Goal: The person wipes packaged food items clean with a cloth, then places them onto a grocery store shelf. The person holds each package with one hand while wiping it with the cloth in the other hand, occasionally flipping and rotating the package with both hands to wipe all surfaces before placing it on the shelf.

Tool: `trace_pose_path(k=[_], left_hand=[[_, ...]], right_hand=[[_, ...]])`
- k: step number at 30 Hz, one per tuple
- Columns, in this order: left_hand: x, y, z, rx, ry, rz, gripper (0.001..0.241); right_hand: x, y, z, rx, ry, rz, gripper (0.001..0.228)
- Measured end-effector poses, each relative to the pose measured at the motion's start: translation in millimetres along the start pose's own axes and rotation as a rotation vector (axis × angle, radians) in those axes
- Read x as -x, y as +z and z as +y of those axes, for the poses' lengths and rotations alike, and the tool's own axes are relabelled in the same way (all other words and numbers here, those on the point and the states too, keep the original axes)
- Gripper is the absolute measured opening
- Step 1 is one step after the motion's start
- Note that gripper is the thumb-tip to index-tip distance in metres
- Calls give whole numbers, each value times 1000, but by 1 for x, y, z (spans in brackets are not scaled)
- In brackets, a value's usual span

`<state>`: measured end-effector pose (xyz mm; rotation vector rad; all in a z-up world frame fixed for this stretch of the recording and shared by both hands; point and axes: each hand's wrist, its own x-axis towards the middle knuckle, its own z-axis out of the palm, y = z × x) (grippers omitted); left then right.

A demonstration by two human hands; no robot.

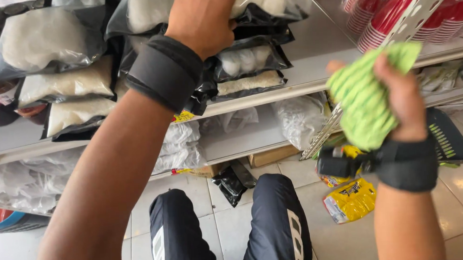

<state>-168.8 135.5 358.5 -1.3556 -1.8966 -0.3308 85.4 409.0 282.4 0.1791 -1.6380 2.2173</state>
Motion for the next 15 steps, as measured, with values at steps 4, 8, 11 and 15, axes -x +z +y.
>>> trace_pose_path(k=[4, 8, 11, 15], left_hand=[[-7, -1, 16, -106, -115, -35, 51], [-12, 17, 15, -258, -140, -38, 60], [-7, 37, 2, -294, -189, -37, 70], [-9, 28, 10, -236, -292, -161, 70]], right_hand=[[51, 17, 31, 127, 103, 36, 43], [75, 11, 61, 252, 200, 11, 46], [91, 8, 80, 273, 251, 4, 48], [107, 2, 98, 252, 276, 28, 49]])
